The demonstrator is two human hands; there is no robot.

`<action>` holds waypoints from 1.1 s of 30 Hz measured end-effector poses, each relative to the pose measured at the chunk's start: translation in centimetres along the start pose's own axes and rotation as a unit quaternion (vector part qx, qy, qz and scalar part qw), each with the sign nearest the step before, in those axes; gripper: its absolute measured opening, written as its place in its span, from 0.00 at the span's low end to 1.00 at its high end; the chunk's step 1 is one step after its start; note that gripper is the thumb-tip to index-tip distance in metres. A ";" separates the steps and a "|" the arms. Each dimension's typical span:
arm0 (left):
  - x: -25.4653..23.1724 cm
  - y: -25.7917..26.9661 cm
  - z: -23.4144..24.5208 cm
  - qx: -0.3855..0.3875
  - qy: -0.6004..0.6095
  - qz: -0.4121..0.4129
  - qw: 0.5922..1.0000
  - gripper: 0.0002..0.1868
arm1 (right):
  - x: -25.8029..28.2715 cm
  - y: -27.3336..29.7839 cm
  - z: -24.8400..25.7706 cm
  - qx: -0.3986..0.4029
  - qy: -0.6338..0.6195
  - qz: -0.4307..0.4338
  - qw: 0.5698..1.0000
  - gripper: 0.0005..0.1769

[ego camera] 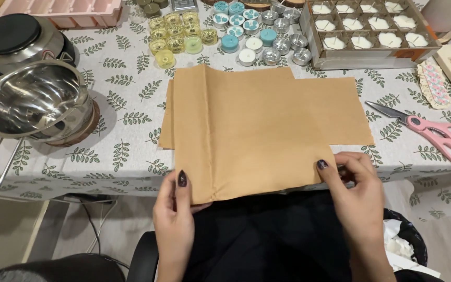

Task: Cutting and folding brown craft paper at a workbench.

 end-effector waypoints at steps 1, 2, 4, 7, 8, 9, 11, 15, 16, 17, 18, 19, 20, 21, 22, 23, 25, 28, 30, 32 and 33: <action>-0.1 0.0 0.1 -0.004 -0.001 0.004 1.000 0.18 | 0.4 0.1 0.0 0.017 -0.014 0.009 1.000 0.11; -0.2 0.0 0.1 -0.009 -0.001 0.008 1.000 0.18 | 0.7 0.2 0.0 0.033 -0.028 0.017 0.999 0.09; -0.6 0.4 0.4 -0.018 -0.015 -0.055 0.998 0.19 | 2.8 0.6 0.5 0.022 0.026 0.125 0.992 0.08; -2.3 1.7 0.3 -0.086 -0.151 -0.171 0.970 0.23 | 3.4 0.8 1.6 0.050 0.014 0.228 0.972 0.07; -3.1 2.4 0.2 -0.146 -0.271 -0.220 0.926 0.27 | 3.1 0.7 2.0 0.091 -0.053 0.224 0.969 0.06; -3.9 3.0 -0.1 -0.143 -0.269 -0.223 0.926 0.27 | 4.6 0.6 1.8 0.086 -0.052 0.224 0.969 0.06; -6.1 4.8 -0.8 -0.239 -0.425 -0.326 0.810 0.31 | 8.1 0.8 1.5 0.078 -0.106 0.303 0.944 0.05; -12.1 6.8 -2.0 -0.105 -0.403 -0.378 0.827 0.40 | 15.8 1.6 -0.5 0.149 0.026 0.502 0.851 0.14; -13.8 7.0 -2.3 -0.057 -0.341 -0.413 0.842 0.49 | 16.7 2.4 -1.3 0.171 0.050 0.564 0.806 0.11; -15.6 7.3 -2.5 -0.008 -0.278 -0.444 0.852 0.58 | 17.5 3.2 -2.0 0.194 0.072 0.621 0.756 0.09; -15.9 7.1 -1.7 -0.012 -0.278 -0.446 0.851 0.58 | 16.8 3.6 -2.5 0.194 0.070 0.624 0.754 0.09; -15.9 6.7 -1.2 0.083 -0.200 -0.418 0.883 0.54 | 15.9 4.3 -3.0 0.214 0.066 0.663 0.714 0.05; -15.9 6.4 -0.8 0.178 -0.118 -0.383 0.899 0.50 | 15.0 5.0 -3.5 0.233 0.061 0.700 0.672 0.04; -15.6 6.0 0.0 0.177 -0.117 -0.383 0.899 0.50 | 15.2 5.4 -3.4 0.233 0.061 0.701 0.672 0.04; -15.0 5.3 0.6 0.186 -0.118 -0.330 0.918 0.51 | 15.3 5.8 -3.4 0.231 0.071 0.714 0.657 0.03; -14.4 4.5 1.3 0.195 -0.119 -0.278 0.933 0.53 | 15.4 6.2 -3.5 0.228 0.081 0.728 0.642 0.05; -13.6 3.3 2.6 0.192 -0.144 -0.310 0.920 0.49 | 14.8 6.7 -3.6 0.214 0.110 0.735 0.634 0.08; -10.2 2.0 4.9 0.189 -0.172 -0.201 0.946 0.30 | 14.6 6.3 -3.2 0.229 0.110 0.714 0.652 0.12; -8.1 1.8 5.7 0.184 -0.172 -0.058 0.966 0.22 | 14.1 5.4 -2.5 0.257 0.082 0.687 0.674 0.13; -8.3 2.4 6.1 0.106 -0.293 -0.132 0.941 0.22 | 13.2 3.1 -1.3 0.216 -0.049 0.530 0.819 0.24; -6.8 3.5 7.0 0.104 -0.293 -0.134 0.941 0.22 | 12.5 2.3 -0.8 0.215 -0.050 0.532 0.818 0.24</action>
Point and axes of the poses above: each hand's wrist, its own y-axis away from the middle knuckle, its own z-axis out of the back of the hand, x = y × z, the point moved 3 cm from there along -y, towards the middle knuckle, and after that the axes turned 9 degrees about -y, right-handed, at the moved point
